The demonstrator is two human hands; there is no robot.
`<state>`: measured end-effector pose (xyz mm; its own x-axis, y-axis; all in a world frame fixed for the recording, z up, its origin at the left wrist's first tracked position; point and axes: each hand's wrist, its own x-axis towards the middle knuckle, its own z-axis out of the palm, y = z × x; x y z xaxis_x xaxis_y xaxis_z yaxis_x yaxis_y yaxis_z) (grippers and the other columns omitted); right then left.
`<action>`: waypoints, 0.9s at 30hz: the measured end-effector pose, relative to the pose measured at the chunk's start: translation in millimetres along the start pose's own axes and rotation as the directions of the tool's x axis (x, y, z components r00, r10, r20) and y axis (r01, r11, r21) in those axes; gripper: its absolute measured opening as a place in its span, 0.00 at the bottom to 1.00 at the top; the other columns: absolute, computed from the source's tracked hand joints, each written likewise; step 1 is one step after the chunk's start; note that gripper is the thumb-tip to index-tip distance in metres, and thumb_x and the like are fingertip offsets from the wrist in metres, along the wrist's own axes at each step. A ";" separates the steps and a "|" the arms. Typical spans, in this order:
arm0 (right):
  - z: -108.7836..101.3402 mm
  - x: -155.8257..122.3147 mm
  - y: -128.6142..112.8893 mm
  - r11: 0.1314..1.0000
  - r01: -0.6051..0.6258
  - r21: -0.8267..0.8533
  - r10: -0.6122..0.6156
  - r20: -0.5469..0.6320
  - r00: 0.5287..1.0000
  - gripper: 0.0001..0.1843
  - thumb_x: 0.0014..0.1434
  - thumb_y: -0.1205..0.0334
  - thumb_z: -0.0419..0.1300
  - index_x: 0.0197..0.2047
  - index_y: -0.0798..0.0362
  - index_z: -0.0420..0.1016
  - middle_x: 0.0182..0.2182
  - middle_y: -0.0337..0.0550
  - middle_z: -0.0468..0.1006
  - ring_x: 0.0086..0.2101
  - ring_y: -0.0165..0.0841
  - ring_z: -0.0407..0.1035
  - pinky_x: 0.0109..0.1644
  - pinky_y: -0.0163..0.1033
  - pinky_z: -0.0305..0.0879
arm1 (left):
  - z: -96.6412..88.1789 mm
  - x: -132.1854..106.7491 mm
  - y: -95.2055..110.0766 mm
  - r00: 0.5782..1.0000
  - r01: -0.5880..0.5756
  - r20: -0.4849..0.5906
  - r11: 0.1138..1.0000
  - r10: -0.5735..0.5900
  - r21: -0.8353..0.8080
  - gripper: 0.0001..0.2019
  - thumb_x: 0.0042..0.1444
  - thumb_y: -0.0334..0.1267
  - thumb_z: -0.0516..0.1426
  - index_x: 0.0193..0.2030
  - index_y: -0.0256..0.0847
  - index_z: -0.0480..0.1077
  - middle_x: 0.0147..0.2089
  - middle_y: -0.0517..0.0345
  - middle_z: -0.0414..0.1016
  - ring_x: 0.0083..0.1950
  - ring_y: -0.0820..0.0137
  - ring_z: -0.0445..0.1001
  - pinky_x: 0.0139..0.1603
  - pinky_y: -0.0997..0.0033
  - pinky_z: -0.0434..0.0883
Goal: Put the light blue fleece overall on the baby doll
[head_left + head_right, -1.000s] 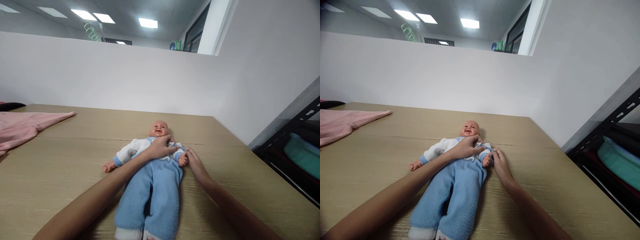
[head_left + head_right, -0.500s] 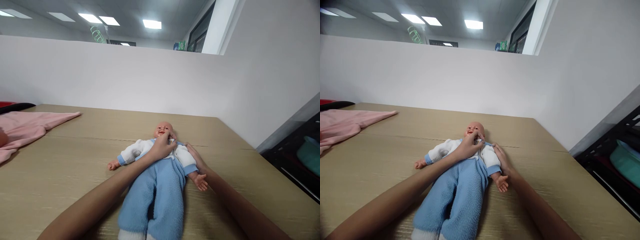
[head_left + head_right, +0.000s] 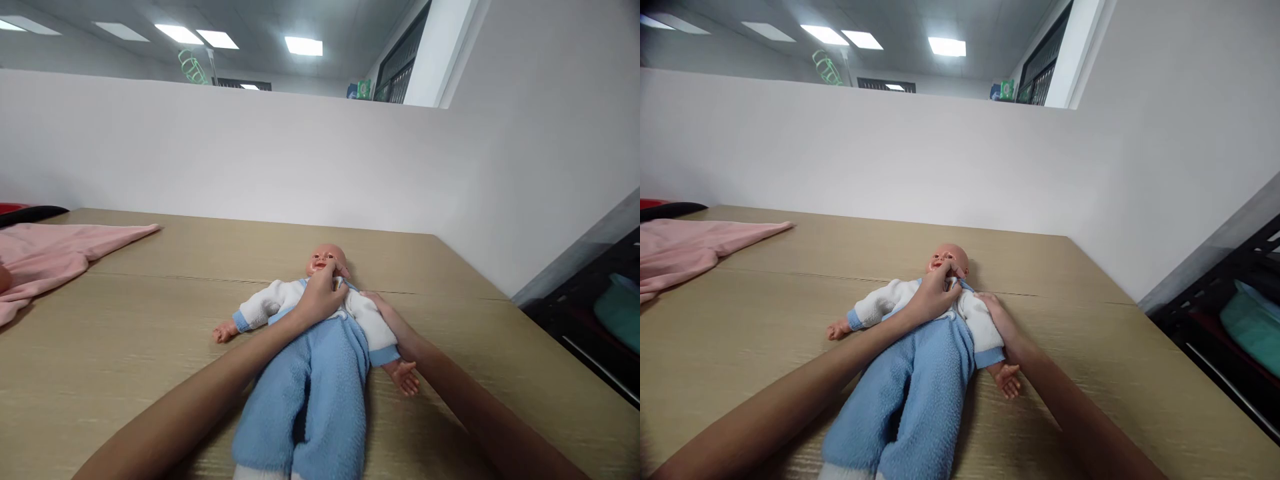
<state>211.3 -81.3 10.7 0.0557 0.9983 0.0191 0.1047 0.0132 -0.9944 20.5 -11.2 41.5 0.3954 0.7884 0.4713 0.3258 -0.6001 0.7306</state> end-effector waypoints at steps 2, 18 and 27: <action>-8.4 -20.0 -3.7 0.994 -0.107 0.013 0.107 0.032 0.994 0.25 0.66 0.42 0.65 0.59 0.49 0.76 0.46 0.47 0.86 0.41 0.44 0.81 0.40 0.45 0.79 | 0.7 -1.1 1.8 1.000 -0.008 0.012 0.999 0.008 0.031 0.10 0.59 0.27 0.57 0.47 0.43 0.69 0.47 0.56 0.81 0.39 0.67 0.76 0.43 0.68 0.70; -72.3 -65.3 -1.6 0.421 0.244 -0.874 -0.557 -0.037 0.830 0.23 0.64 0.53 0.64 0.60 0.49 0.78 0.62 0.60 0.77 0.63 0.63 0.66 0.68 0.70 0.58 | -7.9 -7.6 20.5 0.980 -0.201 0.096 0.836 0.177 0.510 0.13 0.71 0.50 0.59 0.50 0.42 0.70 0.50 0.45 0.78 0.58 0.49 0.72 0.60 0.50 0.64; -1.7 -69.7 -20.5 0.932 0.189 -0.310 -0.135 0.188 0.973 0.16 0.70 0.42 0.61 0.44 0.46 0.76 0.34 0.40 0.75 0.35 0.39 0.69 0.41 0.44 0.68 | -69.4 -78.4 13.4 0.993 -0.054 -0.084 0.963 0.079 0.265 0.11 0.76 0.47 0.52 0.54 0.45 0.71 0.56 0.51 0.76 0.59 0.57 0.71 0.65 0.54 0.65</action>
<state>207.0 -151.2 30.0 -0.1462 0.9803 0.1330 0.4159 0.1829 -0.8908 -65.7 -71.7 48.6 0.3459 0.7473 0.5673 0.5202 -0.6559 0.5469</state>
